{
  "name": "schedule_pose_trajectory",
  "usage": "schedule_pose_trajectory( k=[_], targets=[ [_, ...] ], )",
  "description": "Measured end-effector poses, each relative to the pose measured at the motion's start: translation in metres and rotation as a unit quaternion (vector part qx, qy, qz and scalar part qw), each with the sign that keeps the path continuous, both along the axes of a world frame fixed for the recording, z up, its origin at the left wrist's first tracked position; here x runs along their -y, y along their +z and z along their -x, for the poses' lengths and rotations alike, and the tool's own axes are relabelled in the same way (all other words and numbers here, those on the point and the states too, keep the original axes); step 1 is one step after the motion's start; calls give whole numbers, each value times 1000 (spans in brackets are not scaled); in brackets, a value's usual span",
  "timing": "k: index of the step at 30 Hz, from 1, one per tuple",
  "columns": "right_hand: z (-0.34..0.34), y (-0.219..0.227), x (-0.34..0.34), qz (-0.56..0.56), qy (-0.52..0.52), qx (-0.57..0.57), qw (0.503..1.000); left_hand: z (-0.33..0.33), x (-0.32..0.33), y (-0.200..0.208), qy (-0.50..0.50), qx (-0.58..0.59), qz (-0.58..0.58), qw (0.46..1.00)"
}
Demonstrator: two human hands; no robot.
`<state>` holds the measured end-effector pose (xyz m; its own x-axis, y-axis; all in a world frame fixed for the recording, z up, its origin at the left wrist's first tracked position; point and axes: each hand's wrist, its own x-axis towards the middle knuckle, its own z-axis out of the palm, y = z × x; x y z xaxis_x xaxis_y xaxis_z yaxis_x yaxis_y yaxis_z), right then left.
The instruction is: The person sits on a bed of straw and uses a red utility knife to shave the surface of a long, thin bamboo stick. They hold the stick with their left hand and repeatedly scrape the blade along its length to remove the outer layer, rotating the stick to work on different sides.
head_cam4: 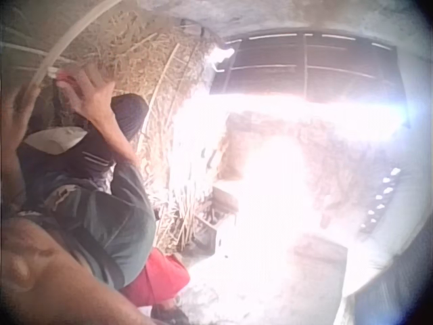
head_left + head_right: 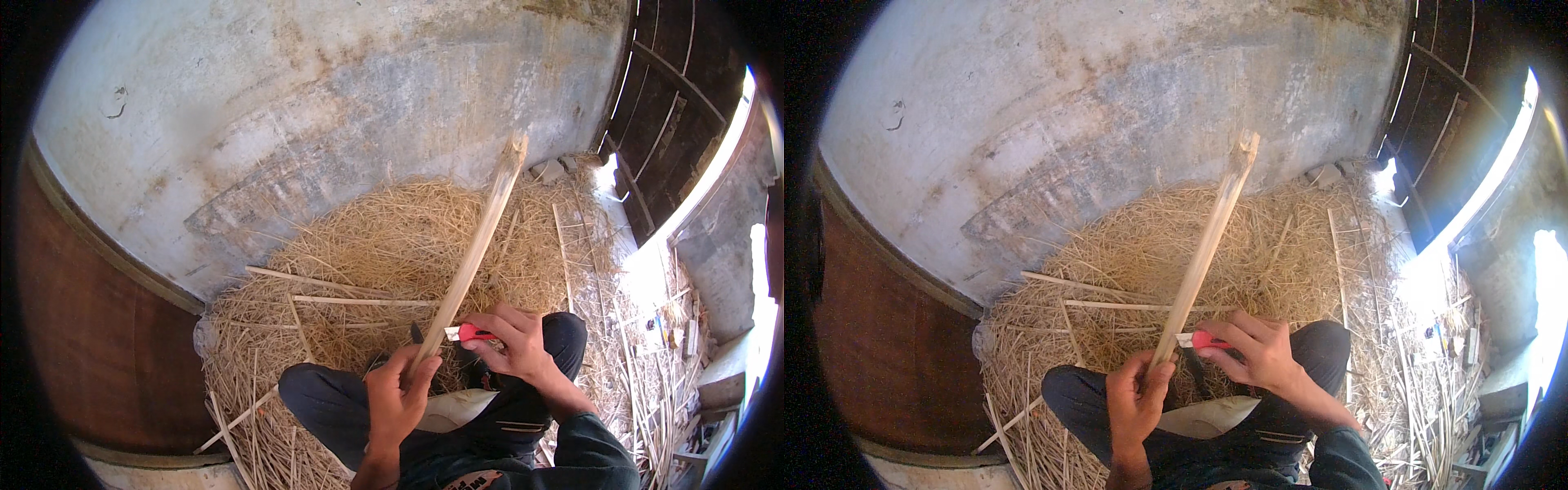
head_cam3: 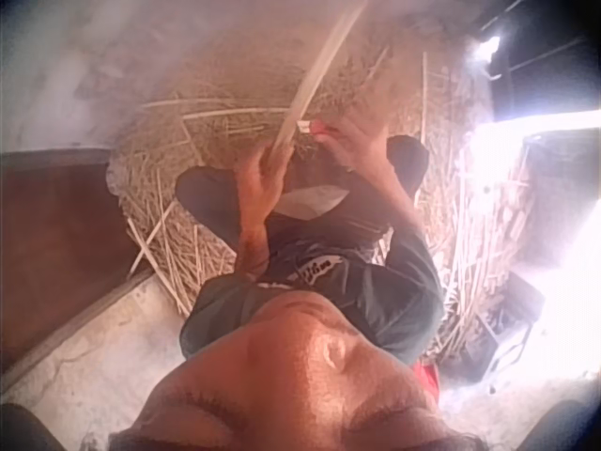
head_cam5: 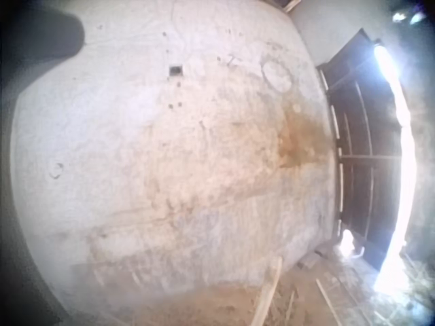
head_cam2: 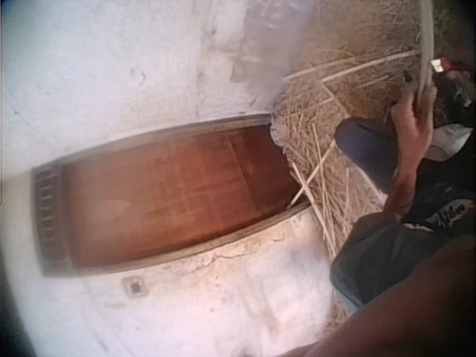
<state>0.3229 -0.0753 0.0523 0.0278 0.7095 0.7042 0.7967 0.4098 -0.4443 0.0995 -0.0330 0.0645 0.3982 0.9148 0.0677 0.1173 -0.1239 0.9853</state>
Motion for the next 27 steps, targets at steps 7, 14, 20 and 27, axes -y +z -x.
schedule_pose_trajectory(
  k=[7, 14, 20, 27],
  targets=[
    [7, 4, 3, -19, -16, 30, 999, -10, 3, 11, 2, -20, -38, 999],
    [8, 8, 4, -40, -51, 41, 997, -10, 8, 14, 12, -25, -17, 999],
    [3, 13, 5, -35, -57, 51, 996, -8, 11, 8, 15, -28, -13, 999],
    [-2, 17, 0, -32, -65, 54, 996, -2, 13, 6, 17, -37, -15, 999]
  ],
)
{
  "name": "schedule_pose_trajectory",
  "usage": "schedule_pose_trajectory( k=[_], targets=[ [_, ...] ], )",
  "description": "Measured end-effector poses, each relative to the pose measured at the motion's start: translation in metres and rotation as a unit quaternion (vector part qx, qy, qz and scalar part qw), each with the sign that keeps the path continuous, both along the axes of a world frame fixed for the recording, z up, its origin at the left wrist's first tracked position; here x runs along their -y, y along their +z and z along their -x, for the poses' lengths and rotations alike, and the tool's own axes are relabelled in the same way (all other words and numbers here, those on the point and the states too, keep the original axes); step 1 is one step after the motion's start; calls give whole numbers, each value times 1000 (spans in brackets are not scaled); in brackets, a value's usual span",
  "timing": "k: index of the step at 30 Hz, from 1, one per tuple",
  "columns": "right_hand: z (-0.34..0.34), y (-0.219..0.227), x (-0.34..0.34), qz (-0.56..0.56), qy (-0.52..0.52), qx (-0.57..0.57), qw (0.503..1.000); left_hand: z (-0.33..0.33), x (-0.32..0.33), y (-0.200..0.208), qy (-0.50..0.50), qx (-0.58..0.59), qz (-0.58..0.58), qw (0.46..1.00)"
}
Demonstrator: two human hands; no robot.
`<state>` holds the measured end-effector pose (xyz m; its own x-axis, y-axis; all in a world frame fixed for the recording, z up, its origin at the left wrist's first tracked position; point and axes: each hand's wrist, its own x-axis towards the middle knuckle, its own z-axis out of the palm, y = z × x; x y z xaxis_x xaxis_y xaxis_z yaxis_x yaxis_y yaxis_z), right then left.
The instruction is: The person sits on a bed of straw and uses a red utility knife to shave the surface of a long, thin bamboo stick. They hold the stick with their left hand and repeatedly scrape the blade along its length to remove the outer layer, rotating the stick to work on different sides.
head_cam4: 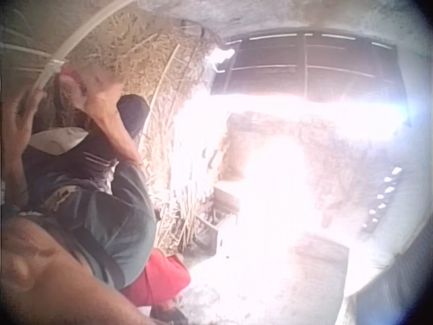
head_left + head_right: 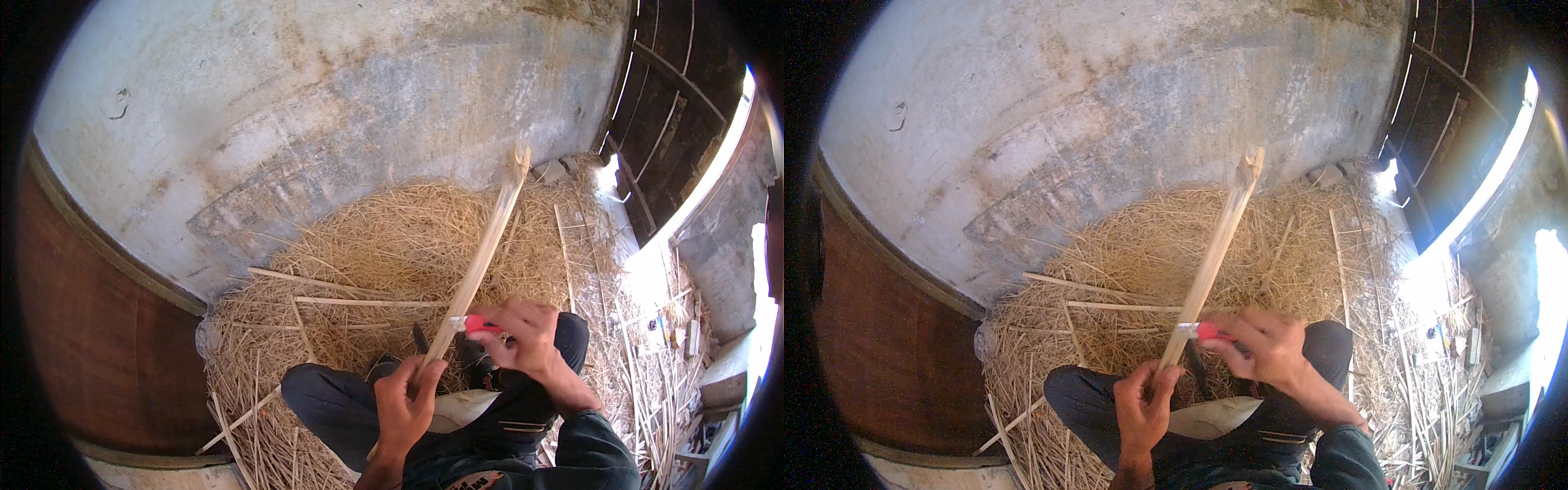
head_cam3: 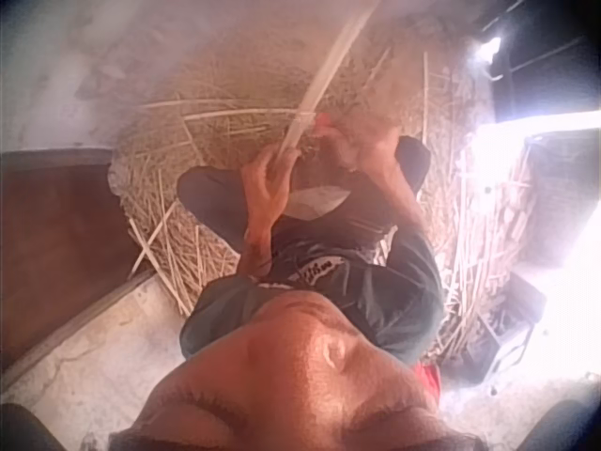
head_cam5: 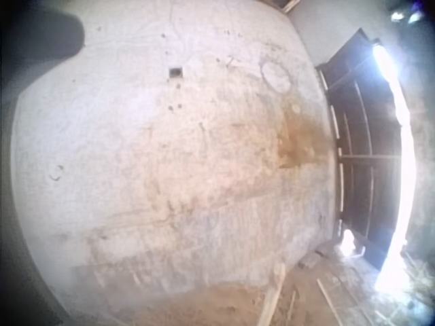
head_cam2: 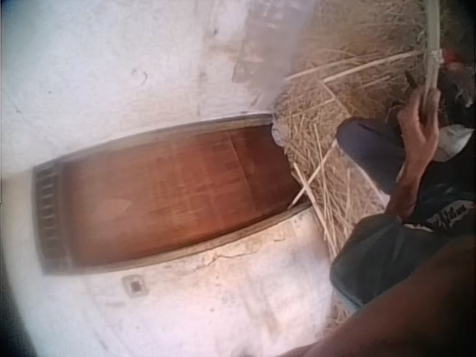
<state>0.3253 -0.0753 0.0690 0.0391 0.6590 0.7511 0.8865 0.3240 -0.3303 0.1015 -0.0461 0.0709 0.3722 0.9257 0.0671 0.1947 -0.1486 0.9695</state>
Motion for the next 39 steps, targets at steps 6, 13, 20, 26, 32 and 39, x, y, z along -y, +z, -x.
schedule_pose_trajectory(
  k=[6, 13, 20, 26, 32, 39],
  targets=[
    [-4, 5, 0, 19, -3, -4, 1000, 4, 2, 0, -3, 0, 15, 1000],
    [-60, 13, -20, -39, -228, -197, 953, 21, 14, -15, -45, -56, 73, 995],
    [-101, -18, -12, 40, -229, -286, 930, 32, 21, -26, -47, -21, 56, 997],
    [-32, -10, 0, 32, -117, -227, 966, 22, -8, -26, -65, 81, 85, 991],
    [5, -12, 2, 53, 12, -80, 995, 9, -8, -21, -52, 85, 98, 990],
    [16, -10, 2, 44, 12, -41, 998, -1, -7, -18, -19, 30, -89, 995]
  ],
)
